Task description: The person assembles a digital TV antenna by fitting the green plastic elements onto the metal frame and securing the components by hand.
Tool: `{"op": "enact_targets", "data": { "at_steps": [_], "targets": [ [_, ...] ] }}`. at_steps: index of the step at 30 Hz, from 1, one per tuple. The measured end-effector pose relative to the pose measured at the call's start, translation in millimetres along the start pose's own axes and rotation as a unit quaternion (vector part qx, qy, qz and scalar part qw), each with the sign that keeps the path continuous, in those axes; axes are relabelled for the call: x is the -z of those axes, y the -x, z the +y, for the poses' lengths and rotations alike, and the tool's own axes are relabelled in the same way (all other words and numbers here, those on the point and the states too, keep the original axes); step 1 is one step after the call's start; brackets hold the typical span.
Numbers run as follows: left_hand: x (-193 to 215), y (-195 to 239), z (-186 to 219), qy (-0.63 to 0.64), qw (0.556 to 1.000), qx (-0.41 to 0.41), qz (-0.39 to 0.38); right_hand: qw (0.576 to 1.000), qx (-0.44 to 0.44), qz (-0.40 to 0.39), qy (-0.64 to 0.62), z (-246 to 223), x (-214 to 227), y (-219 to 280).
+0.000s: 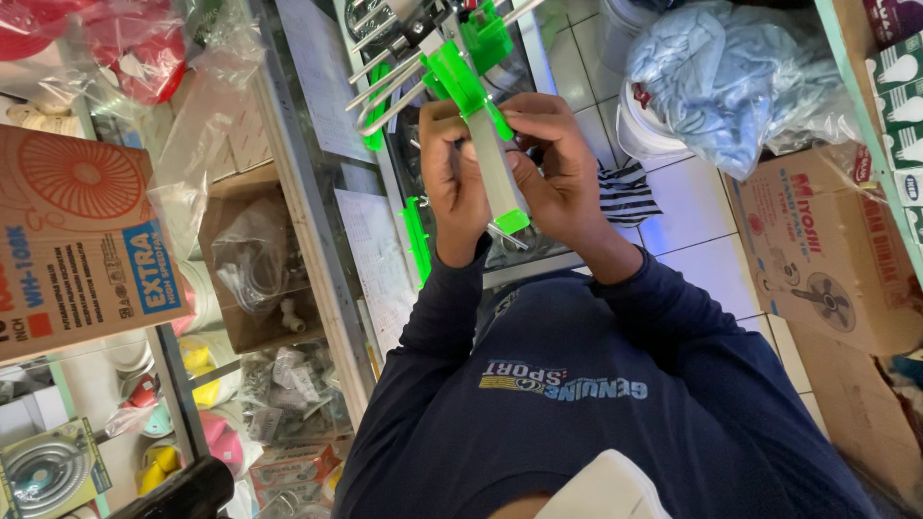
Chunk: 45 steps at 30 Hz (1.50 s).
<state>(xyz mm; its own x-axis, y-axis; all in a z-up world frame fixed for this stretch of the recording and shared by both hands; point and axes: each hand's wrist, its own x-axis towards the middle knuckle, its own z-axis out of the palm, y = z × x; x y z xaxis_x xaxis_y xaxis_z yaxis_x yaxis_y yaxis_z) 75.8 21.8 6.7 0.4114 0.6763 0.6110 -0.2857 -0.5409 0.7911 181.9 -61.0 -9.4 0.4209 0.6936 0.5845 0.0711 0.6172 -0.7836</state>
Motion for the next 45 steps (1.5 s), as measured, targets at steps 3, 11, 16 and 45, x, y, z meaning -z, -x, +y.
{"op": "enact_targets", "data": {
  "at_steps": [3, 11, 16, 45],
  "targets": [
    [3.7, -1.8, 4.9, -0.067, 0.998, 0.015, -0.003, 1.000, 0.004, -0.001, 0.021, -1.0, -1.1, -0.2],
    [11.6, -10.0, 22.2, -0.135, 0.988, -0.027, -0.068, 1.000, 0.005, -0.003, 0.020, 0.0, -0.9, 2.0],
    [15.8, -12.7, 21.2, -0.118, 0.990, -0.007, -0.077, 1.000, 0.009, 0.006, 0.028, 0.9, 0.2, 2.4],
    [13.2, -9.9, 14.1, -0.138, 0.987, 0.011, -0.079, 1.000, 0.004, 0.014, 0.023, -2.5, 3.3, 2.2]
  ]
}}
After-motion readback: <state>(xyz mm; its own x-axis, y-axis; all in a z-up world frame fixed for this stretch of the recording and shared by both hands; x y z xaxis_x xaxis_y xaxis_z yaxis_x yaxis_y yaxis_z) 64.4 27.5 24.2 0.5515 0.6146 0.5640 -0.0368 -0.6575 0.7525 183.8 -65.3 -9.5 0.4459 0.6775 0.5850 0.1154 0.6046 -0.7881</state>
